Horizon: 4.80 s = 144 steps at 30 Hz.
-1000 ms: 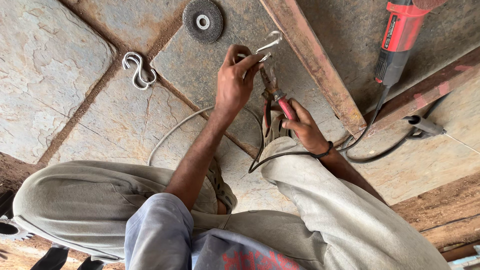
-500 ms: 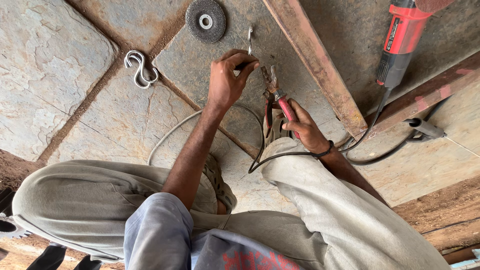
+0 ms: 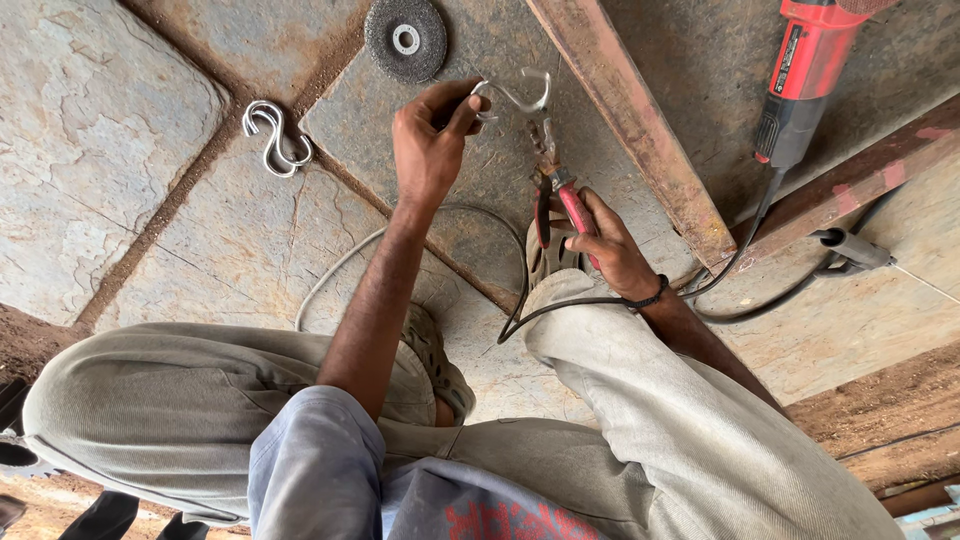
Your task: The person sits on the floor and uses an angle grinder to smooth the surface of metal hooks. They hold each hook with pliers while grinding, then set the finished hooks aside.
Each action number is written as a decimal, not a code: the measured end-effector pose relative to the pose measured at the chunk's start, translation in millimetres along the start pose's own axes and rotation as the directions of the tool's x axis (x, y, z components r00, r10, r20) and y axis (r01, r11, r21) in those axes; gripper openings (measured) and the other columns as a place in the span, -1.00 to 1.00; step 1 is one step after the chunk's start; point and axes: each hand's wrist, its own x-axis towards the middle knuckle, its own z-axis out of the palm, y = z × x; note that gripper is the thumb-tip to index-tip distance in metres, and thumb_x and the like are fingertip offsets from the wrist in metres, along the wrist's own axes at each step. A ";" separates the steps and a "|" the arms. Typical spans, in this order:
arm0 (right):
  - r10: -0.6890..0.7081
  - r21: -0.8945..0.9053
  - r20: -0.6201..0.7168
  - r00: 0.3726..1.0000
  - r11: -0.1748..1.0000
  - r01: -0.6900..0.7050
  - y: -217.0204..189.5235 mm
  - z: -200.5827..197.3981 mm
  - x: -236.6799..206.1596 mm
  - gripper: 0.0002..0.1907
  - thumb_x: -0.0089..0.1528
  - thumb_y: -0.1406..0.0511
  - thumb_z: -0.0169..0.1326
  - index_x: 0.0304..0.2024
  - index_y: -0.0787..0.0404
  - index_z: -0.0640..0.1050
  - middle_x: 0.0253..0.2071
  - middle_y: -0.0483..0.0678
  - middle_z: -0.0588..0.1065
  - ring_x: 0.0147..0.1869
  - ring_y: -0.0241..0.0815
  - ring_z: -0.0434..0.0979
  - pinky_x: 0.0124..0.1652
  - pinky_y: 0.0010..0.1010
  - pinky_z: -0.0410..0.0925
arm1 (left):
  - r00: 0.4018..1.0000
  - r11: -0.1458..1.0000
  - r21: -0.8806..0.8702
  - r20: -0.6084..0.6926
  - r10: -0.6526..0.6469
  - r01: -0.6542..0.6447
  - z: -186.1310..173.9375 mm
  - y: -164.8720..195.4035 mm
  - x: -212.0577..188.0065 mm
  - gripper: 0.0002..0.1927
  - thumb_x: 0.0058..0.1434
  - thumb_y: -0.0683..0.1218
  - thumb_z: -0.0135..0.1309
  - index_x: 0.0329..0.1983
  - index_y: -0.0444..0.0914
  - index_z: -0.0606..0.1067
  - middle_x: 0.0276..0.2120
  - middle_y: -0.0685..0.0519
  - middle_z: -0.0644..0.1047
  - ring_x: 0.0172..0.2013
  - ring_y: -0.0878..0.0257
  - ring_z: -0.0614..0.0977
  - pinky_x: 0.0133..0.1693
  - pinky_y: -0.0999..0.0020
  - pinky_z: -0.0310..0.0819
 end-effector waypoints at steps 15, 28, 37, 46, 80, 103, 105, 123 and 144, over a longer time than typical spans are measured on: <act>-0.090 0.013 0.006 0.996 0.996 0.090 -15.8 -1.5 4.9 -0.40 0.22 0.37 0.03 0.30 0.29 0.23 0.04 0.07 0.47 0.06 -0.19 0.59 0.09 -0.30 0.52 | 0.995 0.991 0.127 0.091 -0.044 0.032 3.7 -1.1 -3.0 -0.79 0.32 -0.09 0.15 -0.04 -0.24 0.62 -0.27 -0.01 0.72 -0.39 0.35 0.78 -0.32 0.38 0.78; -0.148 -0.295 -0.120 0.982 0.950 0.107 -20.6 6.3 2.6 -0.60 0.39 0.16 0.11 0.13 0.31 0.43 -0.01 0.00 0.54 -0.12 -0.31 0.50 -0.13 -0.43 0.43 | 0.995 0.989 0.145 0.095 0.002 -0.016 3.6 -1.6 -3.5 -0.77 0.34 -0.06 0.14 -0.02 -0.23 0.63 -0.24 -0.02 0.72 -0.35 0.34 0.78 -0.29 0.37 0.76; -0.290 -0.349 -0.272 0.918 0.918 0.187 -37.6 24.2 2.1 -0.44 0.41 0.29 0.07 0.32 0.33 0.13 0.05 0.12 0.40 0.06 -0.13 0.44 0.06 -0.24 0.40 | 0.936 0.860 -0.371 0.141 -0.322 0.352 56.1 -2.2 -43.1 -0.30 0.24 0.10 0.20 0.32 -0.33 0.28 0.06 -0.18 0.58 -0.08 0.08 0.69 -0.10 0.16 0.71; -0.580 -0.664 -0.106 0.808 0.646 0.376 -31.1 44.8 4.1 -0.21 0.34 0.34 0.05 0.49 0.45 0.00 0.48 0.45 0.08 0.58 0.35 0.12 0.48 0.04 0.12 | 0.959 0.989 0.112 0.258 -0.118 0.092 106.3 3.6 -84.1 -0.47 0.46 0.22 0.10 0.10 -0.33 0.42 -0.25 -0.16 0.59 -0.28 0.07 0.65 -0.22 0.08 0.53; -0.100 0.502 -0.464 0.880 0.789 0.354 -65.9 -20.5 11.9 -0.77 0.36 0.28 0.22 0.05 0.11 0.56 0.12 -0.02 0.58 0.15 -0.15 0.64 0.12 -0.28 0.53 | 0.769 0.908 0.367 0.633 -0.085 -0.201 29.3 6.4 -93.4 -0.82 0.30 -0.13 0.00 -0.21 -0.39 0.39 -0.62 -0.10 0.52 -0.61 0.05 0.63 -0.49 0.06 0.57; -0.535 -0.652 -0.574 0.620 0.757 0.050 -85.7 -185.5 12.3 -0.41 0.45 0.01 0.28 0.26 0.32 0.46 0.13 0.01 0.56 0.17 -0.23 0.60 0.16 -0.33 0.50 | 0.894 0.743 0.611 0.446 -0.039 -0.273 13.2 20.4 -62.9 -0.64 0.21 0.06 0.25 -0.21 -0.32 0.48 -0.52 -0.14 0.58 -0.51 -0.01 0.61 -0.43 -0.02 0.49; -0.362 -0.571 -0.557 0.747 0.821 -0.027 -102.8 -209.9 21.3 -0.30 0.38 -0.05 0.37 0.26 0.35 0.48 0.10 -0.01 0.56 0.14 -0.23 0.58 0.14 -0.33 0.47 | 0.875 0.750 0.633 0.458 -0.159 -0.195 18.3 26.0 -61.1 -0.65 0.26 0.07 0.21 -0.19 -0.31 0.47 -0.53 -0.12 0.59 -0.53 0.04 0.63 -0.42 0.02 0.52; -0.115 0.403 -0.423 0.899 0.864 0.301 -153.2 -146.6 -3.5 -0.31 0.18 0.14 0.27 0.23 0.40 0.40 -0.13 0.15 0.57 -0.10 -0.01 0.62 -0.01 -0.17 0.50 | 0.852 0.896 0.418 0.515 -0.097 -0.151 74.4 65.2 -60.0 -0.58 0.28 0.14 0.17 -0.11 -0.32 0.46 -0.55 -0.01 0.58 -0.60 0.20 0.61 -0.41 0.15 0.64; -0.011 0.627 -0.553 0.833 0.654 0.424 -138.1 -95.6 31.4 -0.55 0.16 0.12 0.22 -0.06 0.28 0.44 -0.16 0.00 0.49 -0.12 -0.15 0.54 -0.05 -0.21 0.51 | 0.891 0.928 0.351 0.452 -0.047 -0.129 127.7 28.2 -66.7 -0.19 0.10 0.22 0.33 0.20 -0.42 0.39 -0.30 -0.11 0.67 -0.35 0.14 0.73 -0.15 0.08 0.65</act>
